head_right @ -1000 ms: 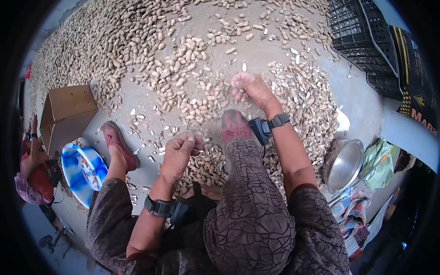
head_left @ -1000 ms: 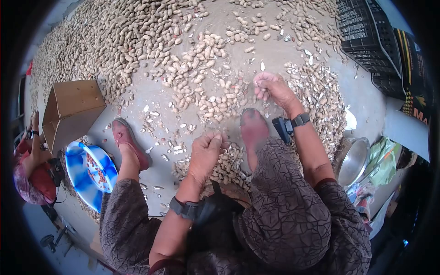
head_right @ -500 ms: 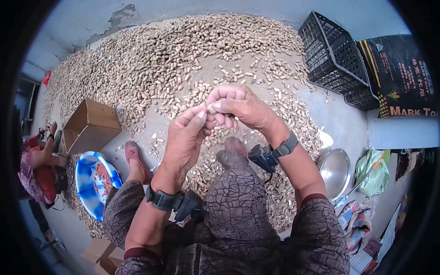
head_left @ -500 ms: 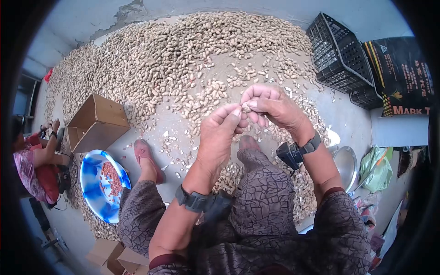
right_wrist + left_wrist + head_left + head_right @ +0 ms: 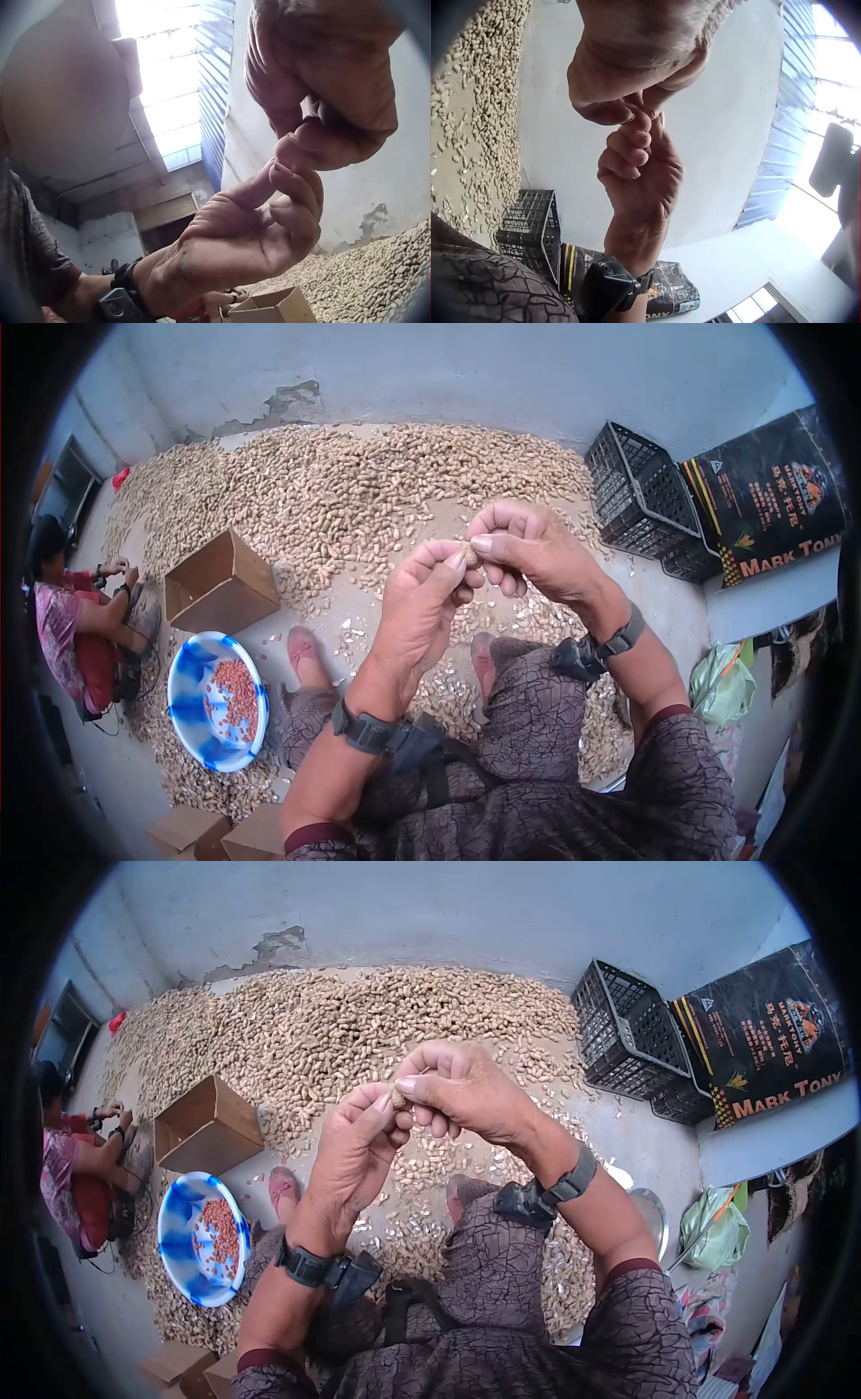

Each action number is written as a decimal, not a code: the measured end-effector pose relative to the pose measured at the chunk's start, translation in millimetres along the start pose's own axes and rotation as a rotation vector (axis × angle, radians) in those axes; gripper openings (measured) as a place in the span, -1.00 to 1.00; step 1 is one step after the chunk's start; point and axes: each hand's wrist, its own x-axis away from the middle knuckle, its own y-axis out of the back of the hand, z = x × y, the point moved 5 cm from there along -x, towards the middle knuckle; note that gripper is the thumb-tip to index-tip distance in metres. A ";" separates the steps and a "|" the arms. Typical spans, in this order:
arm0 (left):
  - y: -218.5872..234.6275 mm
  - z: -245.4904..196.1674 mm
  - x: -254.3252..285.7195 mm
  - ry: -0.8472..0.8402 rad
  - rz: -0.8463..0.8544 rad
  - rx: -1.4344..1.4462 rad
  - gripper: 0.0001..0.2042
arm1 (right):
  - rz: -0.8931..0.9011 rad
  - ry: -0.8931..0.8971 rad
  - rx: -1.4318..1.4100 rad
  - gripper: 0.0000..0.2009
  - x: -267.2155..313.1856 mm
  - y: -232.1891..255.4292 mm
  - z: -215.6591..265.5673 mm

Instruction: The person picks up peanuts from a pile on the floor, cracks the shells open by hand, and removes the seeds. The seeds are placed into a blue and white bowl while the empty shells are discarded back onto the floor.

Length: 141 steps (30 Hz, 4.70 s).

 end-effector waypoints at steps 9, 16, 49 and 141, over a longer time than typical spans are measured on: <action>5.1 -15.1 16.3 -0.129 0.038 0.154 -0.81 | 0.041 -0.080 0.263 -0.72 4.4 -29.5 25.5; 7.8 -21.3 26.4 -0.128 0.087 0.119 -0.76 | -0.012 -0.061 0.185 -0.57 4.2 -40.3 17.5; 1.0 -19.4 37.3 -0.141 0.169 0.017 -0.62 | 0.108 0.006 -0.164 -0.69 5.7 -54.7 -12.5; 23.7 3.9 66.2 0.185 -0.230 -0.555 -0.77 | -0.311 -0.701 -0.266 -0.92 134.7 80.0 -350.4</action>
